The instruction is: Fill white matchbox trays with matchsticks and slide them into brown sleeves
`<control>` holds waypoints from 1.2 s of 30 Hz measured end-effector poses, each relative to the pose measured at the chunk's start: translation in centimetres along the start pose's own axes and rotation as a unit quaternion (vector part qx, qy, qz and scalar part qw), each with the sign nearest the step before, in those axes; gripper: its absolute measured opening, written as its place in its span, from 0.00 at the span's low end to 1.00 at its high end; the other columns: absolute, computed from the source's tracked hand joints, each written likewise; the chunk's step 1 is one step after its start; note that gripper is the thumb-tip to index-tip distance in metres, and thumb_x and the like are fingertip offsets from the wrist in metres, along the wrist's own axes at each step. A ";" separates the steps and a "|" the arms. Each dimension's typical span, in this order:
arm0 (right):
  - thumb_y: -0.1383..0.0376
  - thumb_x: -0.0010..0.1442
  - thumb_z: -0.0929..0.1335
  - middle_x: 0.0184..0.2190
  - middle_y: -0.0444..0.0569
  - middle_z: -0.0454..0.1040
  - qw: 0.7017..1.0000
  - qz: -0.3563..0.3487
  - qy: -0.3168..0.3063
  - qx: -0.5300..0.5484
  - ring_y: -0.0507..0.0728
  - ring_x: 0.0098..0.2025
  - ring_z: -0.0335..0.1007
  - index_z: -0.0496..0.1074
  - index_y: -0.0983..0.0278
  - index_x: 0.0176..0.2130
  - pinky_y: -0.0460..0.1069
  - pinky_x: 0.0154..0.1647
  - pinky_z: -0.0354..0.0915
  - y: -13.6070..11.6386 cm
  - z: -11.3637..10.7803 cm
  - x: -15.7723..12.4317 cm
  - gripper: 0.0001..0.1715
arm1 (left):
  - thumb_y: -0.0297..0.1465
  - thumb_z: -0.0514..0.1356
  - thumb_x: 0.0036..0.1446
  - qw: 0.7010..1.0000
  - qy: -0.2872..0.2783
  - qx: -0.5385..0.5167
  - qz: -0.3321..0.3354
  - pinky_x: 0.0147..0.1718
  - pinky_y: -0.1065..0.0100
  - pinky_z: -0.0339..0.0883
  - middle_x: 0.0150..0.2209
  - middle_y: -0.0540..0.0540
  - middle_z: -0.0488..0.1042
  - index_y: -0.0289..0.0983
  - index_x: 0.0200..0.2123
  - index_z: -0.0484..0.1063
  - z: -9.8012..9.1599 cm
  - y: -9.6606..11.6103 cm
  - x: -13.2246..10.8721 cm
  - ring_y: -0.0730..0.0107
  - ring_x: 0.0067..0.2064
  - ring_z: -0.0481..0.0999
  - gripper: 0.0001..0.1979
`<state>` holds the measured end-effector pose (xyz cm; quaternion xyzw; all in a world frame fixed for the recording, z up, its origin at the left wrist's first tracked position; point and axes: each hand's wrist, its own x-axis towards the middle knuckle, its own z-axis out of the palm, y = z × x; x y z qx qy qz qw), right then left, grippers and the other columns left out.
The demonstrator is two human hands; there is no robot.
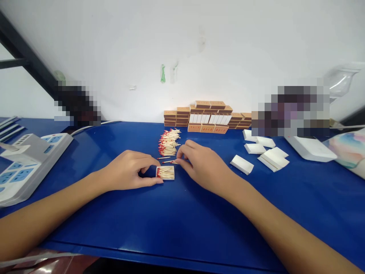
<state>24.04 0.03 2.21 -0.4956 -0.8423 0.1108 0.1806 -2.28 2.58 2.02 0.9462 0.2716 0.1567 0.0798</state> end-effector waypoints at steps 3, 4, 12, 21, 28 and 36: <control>0.60 0.71 0.68 0.39 0.48 0.74 0.999 0.018 -0.027 0.005 0.57 0.35 0.71 0.73 0.60 0.40 0.51 0.36 0.64 1.3 0.2 0.3 0.07 | 0.48 0.63 0.66 1.000 0.004 0.004 0.004 0.29 0.68 0.61 0.28 0.52 0.76 0.37 0.42 0.80 0.0 0.1 0.0 0.73 0.28 0.74 0.19; 0.60 0.71 0.68 0.39 0.48 0.74 0.999 0.018 -0.038 0.012 0.56 0.35 0.71 0.73 0.60 0.40 0.51 0.36 0.65 1.6 0.3 0.4 0.08 | 0.48 0.63 0.66 1.000 0.005 0.005 0.003 0.29 0.68 0.61 0.28 0.52 0.76 0.38 0.43 0.80 0.0 0.1 0.0 0.73 0.28 0.74 0.19; 0.62 0.73 0.65 0.39 0.49 0.74 0.999 -0.009 -0.022 0.039 0.56 0.36 0.70 0.70 0.60 0.39 0.50 0.36 0.64 -0.5 0.3 0.1 0.08 | 0.48 0.64 0.65 1.000 0.004 0.004 0.000 0.30 0.68 0.61 0.29 0.52 0.77 0.37 0.43 0.80 0.1 -0.2 0.0 0.72 0.28 0.75 0.19; 0.64 0.73 0.66 0.40 0.48 0.72 0.998 -0.036 0.023 0.053 0.55 0.36 0.69 0.71 0.61 0.42 0.50 0.38 0.63 -0.5 1.3 0.5 0.05 | 0.48 0.62 0.66 1.000 0.009 0.007 0.013 0.30 0.68 0.61 0.29 0.51 0.77 0.37 0.43 0.79 0.2 0.2 -0.1 0.72 0.28 0.75 0.19; 0.66 0.73 0.65 0.39 0.48 0.72 0.999 -0.009 -0.011 0.032 0.55 0.35 0.67 0.69 0.62 0.39 0.50 0.37 0.62 0.7 2.0 1.3 0.07 | 0.47 0.64 0.66 1.000 0.007 0.004 0.013 0.29 0.69 0.60 0.28 0.52 0.77 0.37 0.43 0.79 0.1 0.2 -0.1 0.73 0.28 0.74 0.18; 0.66 0.72 0.66 0.39 0.47 0.73 0.997 -0.054 -0.033 0.051 0.55 0.37 0.70 0.71 0.61 0.40 0.50 0.36 0.62 -2.1 0.2 -0.3 0.05 | 0.48 0.64 0.65 1.000 -0.004 0.004 -0.011 0.30 0.69 0.59 0.29 0.52 0.77 0.37 0.41 0.79 -0.1 0.1 0.1 0.72 0.28 0.73 0.19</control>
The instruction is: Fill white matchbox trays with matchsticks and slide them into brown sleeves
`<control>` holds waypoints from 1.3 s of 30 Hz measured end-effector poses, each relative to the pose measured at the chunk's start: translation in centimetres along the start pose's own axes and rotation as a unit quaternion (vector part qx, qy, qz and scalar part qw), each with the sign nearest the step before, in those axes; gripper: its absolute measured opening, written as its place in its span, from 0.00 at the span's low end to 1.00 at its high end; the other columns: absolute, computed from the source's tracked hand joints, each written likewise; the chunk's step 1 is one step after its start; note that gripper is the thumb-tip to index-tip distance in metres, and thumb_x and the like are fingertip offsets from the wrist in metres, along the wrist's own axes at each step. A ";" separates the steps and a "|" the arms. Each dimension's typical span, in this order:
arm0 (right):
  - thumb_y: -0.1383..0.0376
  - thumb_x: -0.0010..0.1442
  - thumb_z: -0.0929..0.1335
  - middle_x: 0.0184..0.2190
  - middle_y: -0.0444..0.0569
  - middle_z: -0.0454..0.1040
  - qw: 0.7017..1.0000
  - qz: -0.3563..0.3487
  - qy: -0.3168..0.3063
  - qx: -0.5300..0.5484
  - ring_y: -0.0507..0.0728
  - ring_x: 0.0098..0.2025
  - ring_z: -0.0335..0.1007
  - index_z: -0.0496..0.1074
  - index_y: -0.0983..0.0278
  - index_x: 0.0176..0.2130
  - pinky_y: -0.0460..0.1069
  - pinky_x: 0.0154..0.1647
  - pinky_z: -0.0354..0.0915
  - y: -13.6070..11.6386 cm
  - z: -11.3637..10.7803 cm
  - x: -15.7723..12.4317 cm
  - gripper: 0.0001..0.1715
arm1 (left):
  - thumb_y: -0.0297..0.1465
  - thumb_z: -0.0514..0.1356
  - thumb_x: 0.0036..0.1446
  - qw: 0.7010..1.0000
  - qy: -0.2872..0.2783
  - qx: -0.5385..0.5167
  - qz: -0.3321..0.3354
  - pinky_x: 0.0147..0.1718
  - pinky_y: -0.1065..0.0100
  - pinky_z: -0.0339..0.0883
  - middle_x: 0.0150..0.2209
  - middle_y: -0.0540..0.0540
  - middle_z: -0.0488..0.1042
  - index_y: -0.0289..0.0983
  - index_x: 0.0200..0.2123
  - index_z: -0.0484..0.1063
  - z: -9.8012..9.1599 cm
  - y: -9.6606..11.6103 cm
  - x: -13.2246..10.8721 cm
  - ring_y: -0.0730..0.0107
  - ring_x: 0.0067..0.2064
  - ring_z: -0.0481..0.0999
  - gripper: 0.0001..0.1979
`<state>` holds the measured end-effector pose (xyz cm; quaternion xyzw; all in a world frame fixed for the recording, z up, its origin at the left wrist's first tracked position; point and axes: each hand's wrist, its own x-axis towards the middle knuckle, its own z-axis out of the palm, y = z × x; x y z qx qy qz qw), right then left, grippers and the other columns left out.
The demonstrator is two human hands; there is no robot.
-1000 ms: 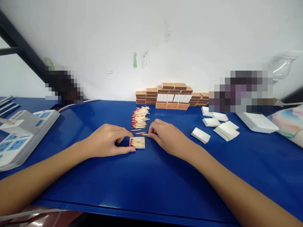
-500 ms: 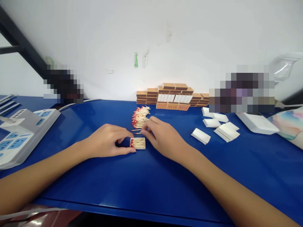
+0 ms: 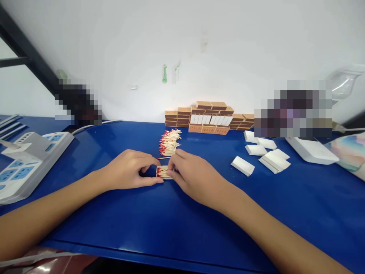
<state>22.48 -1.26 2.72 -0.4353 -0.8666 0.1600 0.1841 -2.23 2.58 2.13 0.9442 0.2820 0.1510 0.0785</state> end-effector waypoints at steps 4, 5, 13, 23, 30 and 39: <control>0.68 0.70 0.68 0.40 0.47 0.73 1.000 -0.003 0.002 0.002 0.54 0.37 0.69 0.72 0.61 0.41 0.50 0.35 0.61 0.2 0.5 0.0 0.03 | 0.47 0.64 0.65 1.000 0.001 0.004 0.000 0.30 0.69 0.59 0.29 0.52 0.77 0.37 0.42 0.79 0.1 0.0 -0.1 0.72 0.28 0.74 0.19; 0.67 0.70 0.68 0.39 0.46 0.72 1.000 -0.001 0.002 0.003 0.54 0.36 0.69 0.72 0.61 0.40 0.49 0.35 0.61 0.4 0.6 0.1 0.03 | 0.48 0.64 0.65 1.000 0.002 0.006 0.003 0.30 0.68 0.59 0.29 0.52 0.77 0.36 0.42 0.79 0.1 0.0 -0.1 0.72 0.28 0.74 0.19; 0.65 0.71 0.68 0.37 0.46 0.72 1.000 -0.007 0.024 -0.002 0.54 0.35 0.69 0.72 0.61 0.38 0.50 0.34 0.61 0.6 0.9 0.3 0.06 | 0.48 0.63 0.66 1.000 0.010 0.010 0.017 0.30 0.68 0.59 0.29 0.52 0.76 0.36 0.42 0.79 0.2 0.0 -0.1 0.72 0.27 0.73 0.20; 0.70 0.72 0.65 0.41 0.47 0.72 0.998 -0.047 -0.005 0.033 0.53 0.37 0.70 0.74 0.61 0.43 0.49 0.37 0.64 1.1 1.0 0.2 0.08 | 0.48 0.63 0.66 0.999 0.022 0.020 0.036 0.29 0.67 0.58 0.28 0.52 0.76 0.37 0.38 0.77 0.3 -0.1 -0.2 0.72 0.28 0.73 0.19; 0.69 0.73 0.65 0.43 0.49 0.72 0.998 -0.056 0.004 0.034 0.54 0.38 0.71 0.77 0.60 0.47 0.51 0.40 0.66 1.0 1.0 0.1 0.11 | 0.48 0.63 0.66 0.999 0.023 0.025 0.038 0.29 0.68 0.58 0.28 0.52 0.76 0.36 0.37 0.76 0.4 -0.1 -0.2 0.72 0.28 0.73 0.19; 0.68 0.72 0.67 0.39 0.47 0.72 0.996 -0.051 0.075 0.023 0.53 0.35 0.68 0.77 0.60 0.49 0.49 0.36 0.62 2.3 1.4 1.2 0.10 | 0.47 0.64 0.64 1.000 -0.015 0.008 0.018 0.28 0.68 0.57 0.29 0.51 0.77 0.37 0.40 0.79 -0.7 0.1 -0.1 0.72 0.27 0.73 0.17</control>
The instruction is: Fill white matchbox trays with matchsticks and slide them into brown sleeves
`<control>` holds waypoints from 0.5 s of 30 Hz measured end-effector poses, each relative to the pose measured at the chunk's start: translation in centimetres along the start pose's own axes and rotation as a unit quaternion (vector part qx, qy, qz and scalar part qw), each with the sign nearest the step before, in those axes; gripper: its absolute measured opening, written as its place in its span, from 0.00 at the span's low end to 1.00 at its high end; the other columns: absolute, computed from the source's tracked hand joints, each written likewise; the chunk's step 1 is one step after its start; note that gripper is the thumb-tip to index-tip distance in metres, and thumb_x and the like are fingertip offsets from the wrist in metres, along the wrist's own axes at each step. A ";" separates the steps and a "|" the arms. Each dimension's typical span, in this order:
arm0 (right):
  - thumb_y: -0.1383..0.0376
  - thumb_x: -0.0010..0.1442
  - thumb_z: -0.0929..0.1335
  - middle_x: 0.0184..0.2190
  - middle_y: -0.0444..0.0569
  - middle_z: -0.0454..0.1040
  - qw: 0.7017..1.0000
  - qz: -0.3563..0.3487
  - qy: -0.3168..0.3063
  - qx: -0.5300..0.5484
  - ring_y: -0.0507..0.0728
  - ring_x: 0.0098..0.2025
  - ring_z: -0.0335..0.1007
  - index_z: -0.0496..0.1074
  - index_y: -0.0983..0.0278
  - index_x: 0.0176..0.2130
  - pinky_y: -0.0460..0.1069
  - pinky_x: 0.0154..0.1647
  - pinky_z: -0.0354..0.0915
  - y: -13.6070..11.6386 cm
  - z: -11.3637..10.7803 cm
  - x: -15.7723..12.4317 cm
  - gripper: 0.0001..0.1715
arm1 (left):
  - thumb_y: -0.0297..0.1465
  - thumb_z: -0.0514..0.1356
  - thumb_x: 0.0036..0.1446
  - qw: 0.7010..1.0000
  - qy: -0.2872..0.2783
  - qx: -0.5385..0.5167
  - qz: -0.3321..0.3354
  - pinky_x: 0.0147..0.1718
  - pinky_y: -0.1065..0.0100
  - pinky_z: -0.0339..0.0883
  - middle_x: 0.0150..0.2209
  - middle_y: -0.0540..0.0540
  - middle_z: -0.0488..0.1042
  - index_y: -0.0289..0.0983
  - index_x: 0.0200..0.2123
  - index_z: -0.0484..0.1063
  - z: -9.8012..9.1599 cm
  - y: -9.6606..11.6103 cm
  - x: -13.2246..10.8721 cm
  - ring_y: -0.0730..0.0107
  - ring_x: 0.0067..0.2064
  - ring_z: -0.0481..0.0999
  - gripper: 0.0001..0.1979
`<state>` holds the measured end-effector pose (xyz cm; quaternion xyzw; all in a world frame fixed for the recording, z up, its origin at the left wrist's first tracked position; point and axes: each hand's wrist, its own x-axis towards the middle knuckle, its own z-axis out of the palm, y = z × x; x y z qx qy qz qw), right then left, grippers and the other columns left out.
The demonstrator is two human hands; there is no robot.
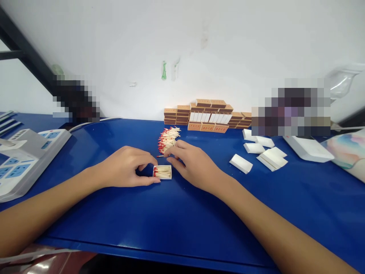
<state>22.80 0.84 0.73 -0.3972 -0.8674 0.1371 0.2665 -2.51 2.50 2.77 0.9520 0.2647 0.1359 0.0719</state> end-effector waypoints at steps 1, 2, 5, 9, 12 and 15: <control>0.68 0.71 0.67 0.40 0.47 0.71 1.000 0.006 -0.006 0.000 0.53 0.35 0.68 0.76 0.59 0.50 0.49 0.36 0.62 0.3 0.2 0.2 0.10 | 0.46 0.65 0.64 1.000 -0.005 -0.008 0.000 0.28 0.69 0.57 0.29 0.51 0.77 0.37 0.39 0.79 -0.1 0.0 0.0 0.72 0.27 0.72 0.17; 0.67 0.71 0.67 0.40 0.47 0.71 1.000 0.015 -0.016 0.002 0.53 0.36 0.68 0.76 0.59 0.50 0.49 0.37 0.62 0.5 0.4 0.4 0.10 | 0.46 0.65 0.63 1.000 -0.009 -0.013 0.001 0.28 0.69 0.57 0.29 0.51 0.76 0.37 0.39 0.80 -0.2 0.1 0.0 0.72 0.27 0.72 0.17; 0.66 0.70 0.69 0.39 0.46 0.71 0.999 0.037 -0.036 0.015 0.54 0.37 0.68 0.75 0.60 0.45 0.49 0.37 0.62 0.8 0.9 0.9 0.05 | 0.47 0.67 0.60 1.000 -0.014 -0.020 -0.012 0.28 0.69 0.58 0.28 0.51 0.76 0.37 0.40 0.80 -0.5 0.1 0.0 0.72 0.27 0.72 0.18; 0.66 0.70 0.68 0.39 0.46 0.71 0.999 0.038 -0.026 0.019 0.54 0.37 0.67 0.73 0.61 0.43 0.49 0.37 0.61 0.8 1.2 1.2 0.02 | 0.47 0.70 0.55 0.997 -0.039 -0.064 -0.035 0.26 0.70 0.56 0.25 0.54 0.73 0.39 0.41 0.81 -0.8 -0.1 0.1 0.75 0.24 0.69 0.19; 0.67 0.71 0.68 0.40 0.46 0.71 0.999 0.043 -0.030 0.005 0.54 0.37 0.67 0.73 0.61 0.45 0.49 0.38 0.59 0.7 1.2 1.3 0.04 | 0.44 0.69 0.57 0.995 -0.043 -0.084 -0.033 0.25 0.70 0.56 0.23 0.55 0.71 0.39 0.39 0.81 -0.8 -0.2 0.2 0.76 0.24 0.68 0.15; 0.68 0.71 0.67 0.38 0.46 0.71 0.997 0.054 -0.045 -0.013 0.55 0.38 0.66 0.71 0.62 0.39 0.49 0.37 0.59 0.8 1.0 1.2 0.05 | 0.42 0.69 0.57 0.996 -0.020 -0.081 -0.040 0.25 0.70 0.57 0.22 0.55 0.69 0.38 0.39 0.82 -0.7 -0.3 0.3 0.76 0.23 0.67 0.14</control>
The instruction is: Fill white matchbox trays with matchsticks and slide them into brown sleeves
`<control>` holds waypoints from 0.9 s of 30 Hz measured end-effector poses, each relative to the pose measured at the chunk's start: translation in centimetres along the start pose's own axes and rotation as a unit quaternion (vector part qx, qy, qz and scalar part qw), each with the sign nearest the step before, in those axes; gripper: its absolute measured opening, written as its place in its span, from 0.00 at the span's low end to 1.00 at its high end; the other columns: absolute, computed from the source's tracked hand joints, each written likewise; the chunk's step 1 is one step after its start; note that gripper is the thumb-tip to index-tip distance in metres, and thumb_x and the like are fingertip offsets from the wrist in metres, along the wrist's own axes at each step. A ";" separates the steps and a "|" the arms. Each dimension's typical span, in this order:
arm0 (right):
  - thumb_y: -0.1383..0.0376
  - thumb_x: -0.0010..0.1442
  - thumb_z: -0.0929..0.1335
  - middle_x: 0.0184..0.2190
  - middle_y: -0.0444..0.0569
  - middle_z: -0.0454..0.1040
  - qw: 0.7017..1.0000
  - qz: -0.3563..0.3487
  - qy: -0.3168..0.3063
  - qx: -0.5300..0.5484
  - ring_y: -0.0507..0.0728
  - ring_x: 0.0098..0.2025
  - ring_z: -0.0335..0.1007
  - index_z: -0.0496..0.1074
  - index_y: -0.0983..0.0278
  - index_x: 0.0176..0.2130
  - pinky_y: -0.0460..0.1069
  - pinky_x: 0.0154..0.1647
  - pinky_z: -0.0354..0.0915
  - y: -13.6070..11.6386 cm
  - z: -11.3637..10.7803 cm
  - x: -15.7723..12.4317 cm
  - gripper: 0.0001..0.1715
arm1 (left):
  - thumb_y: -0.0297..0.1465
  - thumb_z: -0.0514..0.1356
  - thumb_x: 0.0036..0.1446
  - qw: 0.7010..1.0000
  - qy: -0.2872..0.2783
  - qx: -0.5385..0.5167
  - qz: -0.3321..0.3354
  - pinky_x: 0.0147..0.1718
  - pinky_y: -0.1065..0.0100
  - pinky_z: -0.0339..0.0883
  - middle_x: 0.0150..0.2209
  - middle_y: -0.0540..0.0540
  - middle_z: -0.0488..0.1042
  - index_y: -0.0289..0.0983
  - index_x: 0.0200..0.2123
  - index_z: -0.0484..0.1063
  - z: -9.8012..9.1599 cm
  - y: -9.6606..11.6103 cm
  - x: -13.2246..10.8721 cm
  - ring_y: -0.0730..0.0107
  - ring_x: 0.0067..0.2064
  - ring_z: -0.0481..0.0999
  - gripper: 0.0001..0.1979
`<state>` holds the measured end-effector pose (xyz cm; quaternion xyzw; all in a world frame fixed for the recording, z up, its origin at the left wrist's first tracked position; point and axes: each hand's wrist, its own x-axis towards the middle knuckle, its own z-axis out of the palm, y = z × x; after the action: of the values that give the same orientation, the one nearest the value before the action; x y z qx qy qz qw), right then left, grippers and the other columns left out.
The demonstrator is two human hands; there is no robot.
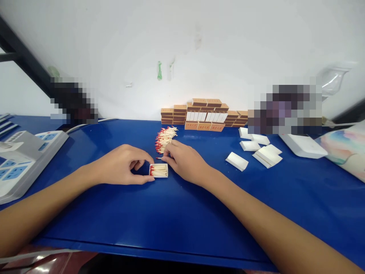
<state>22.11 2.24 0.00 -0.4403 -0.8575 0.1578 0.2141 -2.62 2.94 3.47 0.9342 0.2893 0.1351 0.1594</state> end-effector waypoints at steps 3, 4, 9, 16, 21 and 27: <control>0.67 0.71 0.67 0.37 0.47 0.71 1.000 0.013 0.010 -0.002 0.55 0.36 0.65 0.70 0.62 0.38 0.49 0.37 0.59 0.2 -0.7 -0.3 0.06 | 0.42 0.69 0.57 1.000 0.007 0.000 -0.004 0.25 0.71 0.57 0.22 0.56 0.70 0.39 0.40 0.82 -0.1 -0.3 0.0 0.77 0.23 0.67 0.14; 0.66 0.72 0.67 0.36 0.47 0.71 1.000 0.017 0.023 0.002 0.55 0.35 0.65 0.70 0.62 0.38 0.49 0.36 0.59 0.2 -1.0 -0.5 0.07 | 0.42 0.69 0.57 1.000 0.006 0.000 -0.003 0.25 0.71 0.57 0.22 0.56 0.70 0.39 0.41 0.82 -0.2 -0.4 0.0 0.77 0.23 0.68 0.14; 0.64 0.72 0.67 0.34 0.46 0.70 0.996 0.023 0.080 0.021 0.54 0.32 0.63 0.70 0.61 0.38 0.49 0.33 0.58 -0.5 -2.1 -1.2 0.07 | 0.42 0.69 0.57 0.999 0.044 0.008 -0.022 0.26 0.72 0.58 0.21 0.56 0.70 0.39 0.42 0.82 -0.4 -0.5 0.0 0.76 0.23 0.67 0.15; 0.64 0.73 0.66 0.36 0.46 0.71 0.999 -0.009 0.029 0.011 0.55 0.34 0.66 0.69 0.60 0.39 0.49 0.34 0.59 -1.8 -1.7 -1.8 0.07 | 0.42 0.69 0.58 1.000 0.025 -0.007 -0.005 0.25 0.71 0.57 0.22 0.56 0.70 0.39 0.40 0.82 0.2 -0.1 0.1 0.77 0.23 0.68 0.14; 0.66 0.72 0.66 0.38 0.47 0.73 0.999 -0.017 -0.030 0.013 0.54 0.36 0.68 0.69 0.61 0.39 0.49 0.35 0.60 -2.4 -1.4 -2.1 0.06 | 0.43 0.68 0.60 1.000 0.016 0.018 0.005 0.25 0.70 0.57 0.24 0.55 0.71 0.39 0.39 0.82 0.4 0.0 0.1 0.76 0.24 0.69 0.14; 0.64 0.73 0.65 0.38 0.47 0.73 0.999 -0.034 -0.009 0.020 0.54 0.36 0.68 0.72 0.61 0.41 0.49 0.35 0.61 -2.3 -1.2 -2.0 0.07 | 0.44 0.67 0.61 1.000 0.007 0.020 0.009 0.25 0.70 0.56 0.24 0.54 0.71 0.38 0.40 0.81 0.5 0.0 0.0 0.75 0.25 0.69 0.15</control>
<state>22.15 -0.62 1.62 -0.4055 -0.8704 0.1716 0.2201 -2.45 2.87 3.05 0.9389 0.2842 0.1371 0.1375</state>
